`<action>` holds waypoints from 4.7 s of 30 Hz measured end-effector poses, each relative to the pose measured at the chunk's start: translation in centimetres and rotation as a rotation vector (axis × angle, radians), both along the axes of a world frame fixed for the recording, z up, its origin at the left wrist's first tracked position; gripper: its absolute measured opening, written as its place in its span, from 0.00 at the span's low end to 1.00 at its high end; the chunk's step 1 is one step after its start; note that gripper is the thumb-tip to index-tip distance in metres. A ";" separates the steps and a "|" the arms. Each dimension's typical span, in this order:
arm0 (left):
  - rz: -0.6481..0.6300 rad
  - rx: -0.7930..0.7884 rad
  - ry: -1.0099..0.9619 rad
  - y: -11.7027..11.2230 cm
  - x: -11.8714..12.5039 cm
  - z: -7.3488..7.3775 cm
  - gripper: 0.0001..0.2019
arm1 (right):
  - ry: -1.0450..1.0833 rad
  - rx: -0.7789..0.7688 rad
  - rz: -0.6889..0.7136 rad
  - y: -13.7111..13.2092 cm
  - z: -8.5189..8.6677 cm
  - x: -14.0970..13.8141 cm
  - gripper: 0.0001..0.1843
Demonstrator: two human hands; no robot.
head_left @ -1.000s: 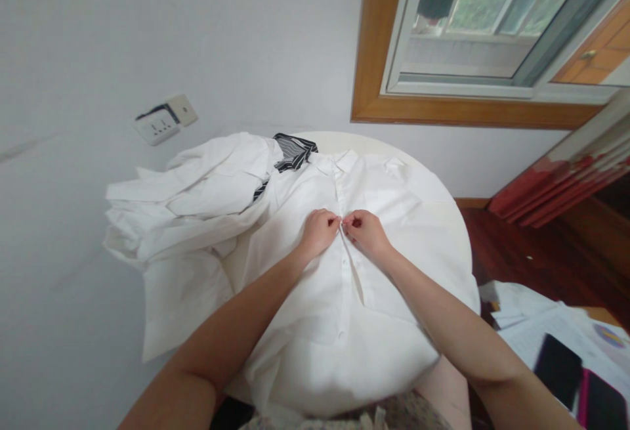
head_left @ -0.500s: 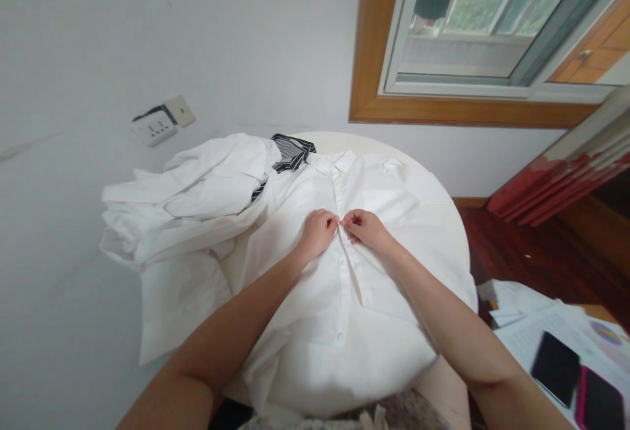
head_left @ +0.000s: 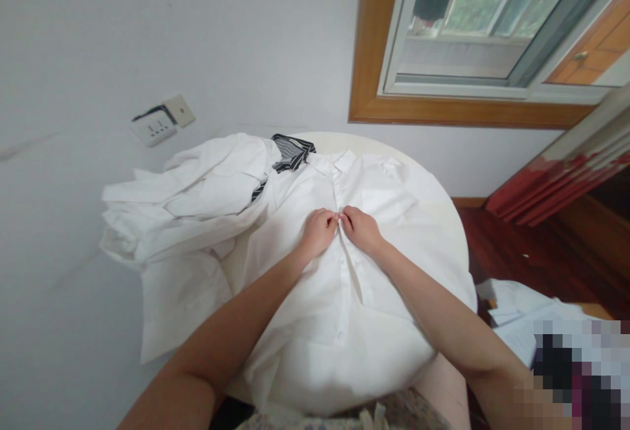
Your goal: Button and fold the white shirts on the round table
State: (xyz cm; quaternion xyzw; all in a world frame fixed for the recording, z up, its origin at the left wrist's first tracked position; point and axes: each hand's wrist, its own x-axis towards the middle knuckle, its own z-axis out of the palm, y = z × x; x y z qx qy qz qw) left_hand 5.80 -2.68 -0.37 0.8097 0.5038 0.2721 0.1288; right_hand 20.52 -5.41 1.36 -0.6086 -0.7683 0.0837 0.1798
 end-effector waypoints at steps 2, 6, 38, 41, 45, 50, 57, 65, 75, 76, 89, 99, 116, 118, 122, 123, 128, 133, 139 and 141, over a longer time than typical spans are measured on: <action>0.001 -0.003 0.008 -0.1 0.0 0.1 0.14 | 0.001 0.007 -0.032 0.0 -0.1 -0.2 0.13; 0.018 0.029 0.082 -0.5 0.1 0.5 0.13 | 0.027 -0.018 -0.050 0.0 0.1 -0.3 0.14; -0.060 0.094 0.212 -0.9 -2.1 0.4 0.20 | -0.027 0.109 -0.040 -0.2 -0.3 3.1 0.19; -0.051 0.057 0.260 -0.8 -2.1 -0.2 0.21 | -0.133 0.027 -0.057 -0.4 -1.5 2.9 0.24; -0.044 0.041 0.287 -0.1 -2.2 -0.4 0.22 | -0.204 -0.002 -0.056 -0.1 -2.1 2.8 0.28; -0.047 0.034 0.299 1.6 -2.1 -0.2 0.22 | -0.234 -0.019 -0.047 1.5 -1.8 3.0 0.30; -0.072 0.025 0.333 3.2 -1.8 0.2 0.23 | -0.227 0.006 -0.055 3.2 -1.9 3.2 0.29; -0.142 0.141 0.356 0.7 -1.8 3.3 0.13 | 0.005 0.082 0.009 -0.1 2.1 4.1 0.17; -0.207 -0.143 0.351 -6.1 -0.5 4.3 0.06 | -0.044 -0.200 0.029 -7.0 3.4 2.0 0.18; -0.180 -0.142 0.351 -6.4 -0.5 4.0 0.06 | -0.081 -0.210 0.010 -7.1 3.2 1.7 0.18; -0.092 -0.075 0.330 -7.1 -0.5 2.5 0.07 | -0.318 -0.233 -0.091 -8.4 3.8 -1.2 0.16; -0.138 -0.092 0.374 -6.9 -0.4 3.0 0.09 | -0.090 -0.217 -0.039 -6.1 5.0 1.4 0.07; -0.226 -0.326 -0.406 -2.9 -0.9 1.3 0.10 | 1.020 -0.167 -0.166 -1.8 0.0 1.1 0.13; -0.241 -0.307 -0.352 -3.1 -1.0 1.4 0.10 | 0.976 -0.152 -0.079 -2.3 -0.3 1.2 0.13; -0.276 -0.260 -0.273 -3.0 -1.1 1.4 0.08 | 0.970 -0.194 0.060 -2.7 -0.4 1.7 0.12; -0.279 -0.257 -0.268 -3.0 -1.2 1.4 0.08 | 0.972 -0.209 0.081 -2.8 -0.4 1.9 0.13; -0.291 -0.276 -0.272 -3.1 -1.2 1.4 0.09 | 0.941 -0.246 0.129 -2.9 0.1 2.5 0.16; -0.283 -0.280 -0.288 -3.2 -1.2 1.5 0.10 | 0.935 -0.243 0.111 -3.4 1.6 2.6 0.17; -0.250 -0.279 -0.215 -3.3 -1.0 1.4 0.09 | 0.968 -0.219 0.112 -3.7 1.4 2.1 0.18; -0.255 -0.290 -0.213 -3.2 -1.0 1.3 0.08 | 0.892 -0.187 0.136 -3.6 0.9 2.0 0.15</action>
